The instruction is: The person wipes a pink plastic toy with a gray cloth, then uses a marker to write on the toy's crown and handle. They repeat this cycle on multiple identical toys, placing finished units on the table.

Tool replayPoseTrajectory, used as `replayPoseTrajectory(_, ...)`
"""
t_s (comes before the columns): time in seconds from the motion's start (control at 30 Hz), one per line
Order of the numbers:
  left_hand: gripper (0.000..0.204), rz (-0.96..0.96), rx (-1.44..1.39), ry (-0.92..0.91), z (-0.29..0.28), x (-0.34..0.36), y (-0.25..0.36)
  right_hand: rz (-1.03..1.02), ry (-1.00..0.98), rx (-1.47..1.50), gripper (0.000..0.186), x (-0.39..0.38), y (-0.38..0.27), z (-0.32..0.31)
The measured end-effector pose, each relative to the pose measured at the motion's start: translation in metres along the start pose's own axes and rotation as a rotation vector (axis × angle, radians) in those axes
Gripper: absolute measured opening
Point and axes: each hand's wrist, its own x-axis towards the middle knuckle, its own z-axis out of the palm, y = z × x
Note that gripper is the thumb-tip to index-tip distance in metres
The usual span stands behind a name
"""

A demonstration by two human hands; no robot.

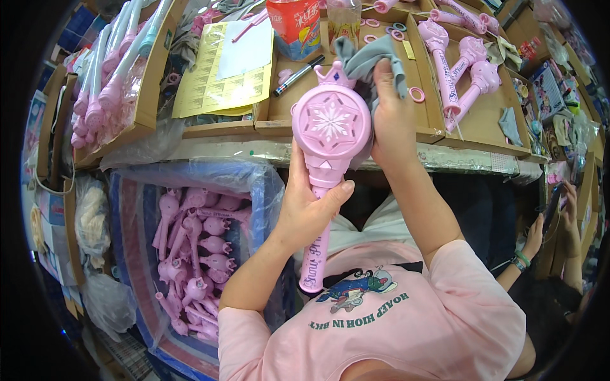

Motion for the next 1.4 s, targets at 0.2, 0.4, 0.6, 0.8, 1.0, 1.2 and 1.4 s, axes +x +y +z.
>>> replayPoseTrajectory(0.2,0.091,0.093,0.221,0.010,0.002,0.001,-0.005,0.000,-0.267,0.327,0.043,0.005,-0.025,-0.018)
replayPoseTrajectory(0.4,0.093,0.236,0.426,0.023,0.007,-0.007,0.001,-0.062,-0.267,-0.145,0.038,0.010,-0.020,-0.020)
replayPoseTrajectory(0.6,0.092,0.247,0.569,0.014,0.010,-0.006,0.001,0.042,-0.395,-0.190,0.042,0.013,-0.044,-0.021)
replayPoseTrajectory(0.8,0.067,-0.105,-0.149,-0.180,0.008,-0.002,0.004,-0.178,-0.035,-0.594,0.047,0.014,-0.014,-0.019)
replayPoseTrajectory(1.0,0.056,-0.060,0.034,-0.059,-0.003,0.003,-0.015,-0.383,-0.026,-0.217,0.035,0.001,-0.008,-0.017)
replayPoseTrajectory(1.2,0.070,0.438,0.845,0.038,-0.012,0.004,-0.021,-1.045,-0.802,-0.968,0.021,-0.025,-0.016,0.003)
replayPoseTrajectory(1.4,0.069,0.146,0.635,0.100,-0.010,0.009,-0.013,-1.143,-0.701,-0.932,0.026,-0.021,0.006,-0.009)
